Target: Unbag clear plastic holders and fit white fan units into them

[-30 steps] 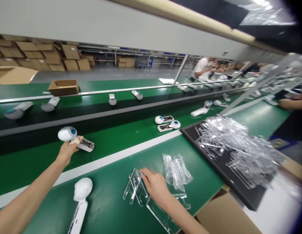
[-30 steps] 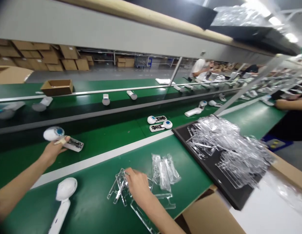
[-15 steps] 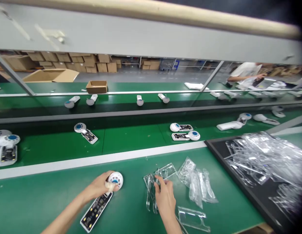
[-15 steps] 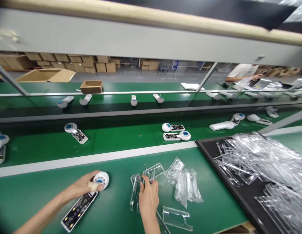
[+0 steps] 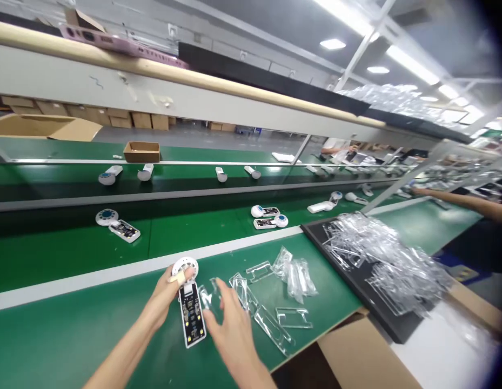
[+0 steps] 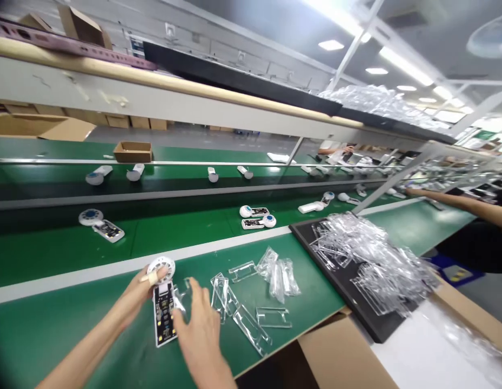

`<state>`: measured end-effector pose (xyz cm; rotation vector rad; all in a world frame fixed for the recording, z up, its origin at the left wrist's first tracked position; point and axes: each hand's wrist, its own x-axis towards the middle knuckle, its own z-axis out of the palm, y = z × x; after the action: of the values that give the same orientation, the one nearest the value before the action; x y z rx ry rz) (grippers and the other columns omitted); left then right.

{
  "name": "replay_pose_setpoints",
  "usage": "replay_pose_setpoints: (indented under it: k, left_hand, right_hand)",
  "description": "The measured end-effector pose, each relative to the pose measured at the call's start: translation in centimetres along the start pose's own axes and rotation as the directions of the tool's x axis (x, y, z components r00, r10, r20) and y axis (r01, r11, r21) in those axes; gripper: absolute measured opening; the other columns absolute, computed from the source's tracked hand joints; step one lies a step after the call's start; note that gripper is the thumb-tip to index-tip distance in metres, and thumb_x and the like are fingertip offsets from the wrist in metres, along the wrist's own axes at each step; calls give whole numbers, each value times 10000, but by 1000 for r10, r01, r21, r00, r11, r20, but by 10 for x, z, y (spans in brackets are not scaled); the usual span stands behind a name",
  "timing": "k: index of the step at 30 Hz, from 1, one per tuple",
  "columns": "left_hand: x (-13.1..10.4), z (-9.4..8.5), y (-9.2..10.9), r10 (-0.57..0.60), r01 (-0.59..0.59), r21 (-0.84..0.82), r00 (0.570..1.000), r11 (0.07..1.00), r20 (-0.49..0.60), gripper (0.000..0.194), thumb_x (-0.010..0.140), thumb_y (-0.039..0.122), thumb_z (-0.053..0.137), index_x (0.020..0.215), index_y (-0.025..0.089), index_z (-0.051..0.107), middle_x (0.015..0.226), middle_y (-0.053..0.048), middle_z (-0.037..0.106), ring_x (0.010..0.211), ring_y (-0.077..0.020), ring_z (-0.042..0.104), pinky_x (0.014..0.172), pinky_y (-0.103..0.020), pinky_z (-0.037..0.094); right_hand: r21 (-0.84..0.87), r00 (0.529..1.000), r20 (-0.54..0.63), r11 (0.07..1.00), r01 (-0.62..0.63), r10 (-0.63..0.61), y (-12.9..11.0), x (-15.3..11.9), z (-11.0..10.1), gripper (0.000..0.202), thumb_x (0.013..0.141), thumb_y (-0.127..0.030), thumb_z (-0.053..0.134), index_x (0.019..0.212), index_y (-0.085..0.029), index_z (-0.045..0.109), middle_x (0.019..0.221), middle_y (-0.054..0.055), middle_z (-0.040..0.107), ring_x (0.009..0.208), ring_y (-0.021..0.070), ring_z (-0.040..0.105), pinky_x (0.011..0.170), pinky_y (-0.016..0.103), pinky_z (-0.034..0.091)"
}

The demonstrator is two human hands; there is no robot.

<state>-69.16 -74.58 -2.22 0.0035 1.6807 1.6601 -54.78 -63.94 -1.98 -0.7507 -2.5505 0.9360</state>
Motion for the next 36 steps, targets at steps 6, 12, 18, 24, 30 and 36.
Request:
replay_pose_setpoints:
  k: [6, 12, 18, 24, 30, 36]
  left_hand:
    - [-25, 29, 17, 50, -50, -4, 998, 999, -35, 678, 570, 571, 722, 1091, 180, 532, 987, -83, 644, 822, -209, 587, 654, -285, 444]
    - [-27, 46, 22, 56, -58, -19, 992, 998, -117, 662, 558, 542, 742, 1065, 164, 549, 965, -92, 648, 783, -204, 596, 619, -287, 460]
    - [-20, 92, 11, 128, -125, -236, 992, 964, -4, 608, 650, 460, 740, 1162, 191, 556, 1141, -94, 632, 1024, -245, 588, 817, -315, 478]
    - [-8, 156, -10, -86, 66, -203, 992, 977, -91, 623, 590, 500, 767, 1088, 157, 615, 1091, -121, 658, 1058, -297, 576, 769, -335, 505]
    - [-14, 210, -19, 51, -117, -139, 911, 983, -410, 653, 517, 553, 779, 1054, 214, 630, 1133, -65, 638, 1085, -282, 554, 774, -290, 490]
    - [-5, 211, -14, 123, -205, -124, 870, 971, -477, 618, 519, 528, 784, 1020, 202, 626, 1023, -65, 666, 952, -246, 608, 755, -289, 506]
  right_hand:
    - [-119, 995, -83, 992, 52, -62, -23, -19, 29, 532, 799, -221, 539, 1322, -193, 447, 943, 83, 513, 800, 225, 604, 626, 345, 543]
    - [-140, 994, -97, 989, 39, -53, 4, -21, 27, 568, 861, -278, 523, 1402, -287, 353, 1074, 123, 542, 967, 294, 579, 777, 463, 528]
    - [42, 992, 113, 998, 49, -54, 49, -2, -23, 660, 909, -206, 423, 1468, -350, 103, 1092, 82, 566, 953, 247, 592, 774, 400, 538]
    - [249, 981, 171, 967, 49, -94, 89, 36, -71, 559, 860, -224, 510, 1382, -360, 366, 1133, 50, 569, 1059, 241, 547, 931, 414, 444]
    - [527, 930, 113, 772, -355, 350, 123, 83, -60, 516, 946, -373, 228, 611, -187, 572, 618, 52, 621, 621, 185, 599, 640, 295, 458]
    - [453, 979, 117, 869, -201, 166, 120, 103, -60, 566, 968, -336, 169, 564, -193, 539, 576, 29, 623, 577, 144, 595, 592, 238, 430]
